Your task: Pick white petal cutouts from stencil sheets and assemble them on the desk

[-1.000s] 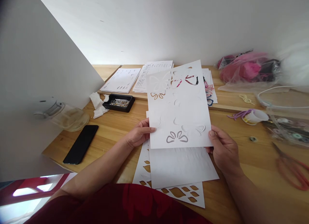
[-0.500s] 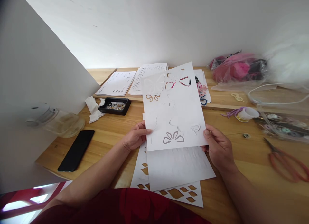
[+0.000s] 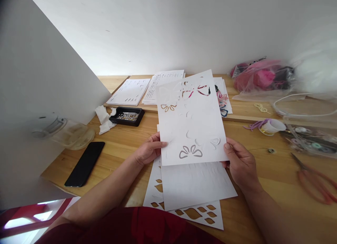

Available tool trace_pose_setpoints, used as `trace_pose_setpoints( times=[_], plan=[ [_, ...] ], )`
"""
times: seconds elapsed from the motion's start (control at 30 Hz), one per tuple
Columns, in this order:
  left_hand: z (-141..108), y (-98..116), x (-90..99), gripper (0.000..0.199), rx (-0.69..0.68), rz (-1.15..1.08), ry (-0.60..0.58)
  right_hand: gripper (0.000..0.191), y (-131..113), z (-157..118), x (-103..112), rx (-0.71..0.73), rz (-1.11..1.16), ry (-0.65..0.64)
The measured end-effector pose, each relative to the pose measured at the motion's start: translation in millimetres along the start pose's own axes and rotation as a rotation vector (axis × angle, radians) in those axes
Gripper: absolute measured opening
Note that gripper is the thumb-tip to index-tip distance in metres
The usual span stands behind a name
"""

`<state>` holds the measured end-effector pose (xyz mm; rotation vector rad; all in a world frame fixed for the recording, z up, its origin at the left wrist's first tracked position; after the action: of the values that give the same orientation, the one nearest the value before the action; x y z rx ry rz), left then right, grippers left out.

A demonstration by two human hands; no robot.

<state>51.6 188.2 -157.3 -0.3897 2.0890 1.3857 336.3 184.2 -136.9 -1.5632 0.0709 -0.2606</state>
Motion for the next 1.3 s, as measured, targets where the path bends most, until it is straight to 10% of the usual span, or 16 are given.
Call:
trace_pose_setpoints(
  times=[1.3],
  plan=[
    [1.8,-2.0,4.2,0.04,-0.005,-0.04,0.008,0.039,8.3,1.7,4.5,-0.054,-0.019,0.017]
  ],
)
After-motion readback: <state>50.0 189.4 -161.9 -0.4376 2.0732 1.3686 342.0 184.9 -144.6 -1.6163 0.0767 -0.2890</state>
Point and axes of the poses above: each hand's wrist, its own z-axis towards the middle knuckle, its own x-axis out of the back of the hand, y = z × x, the point moved 9 cm from there along z, towards the middle knuckle, and after that the axes turned 4 degrees about -z, right-handed, at the moved point
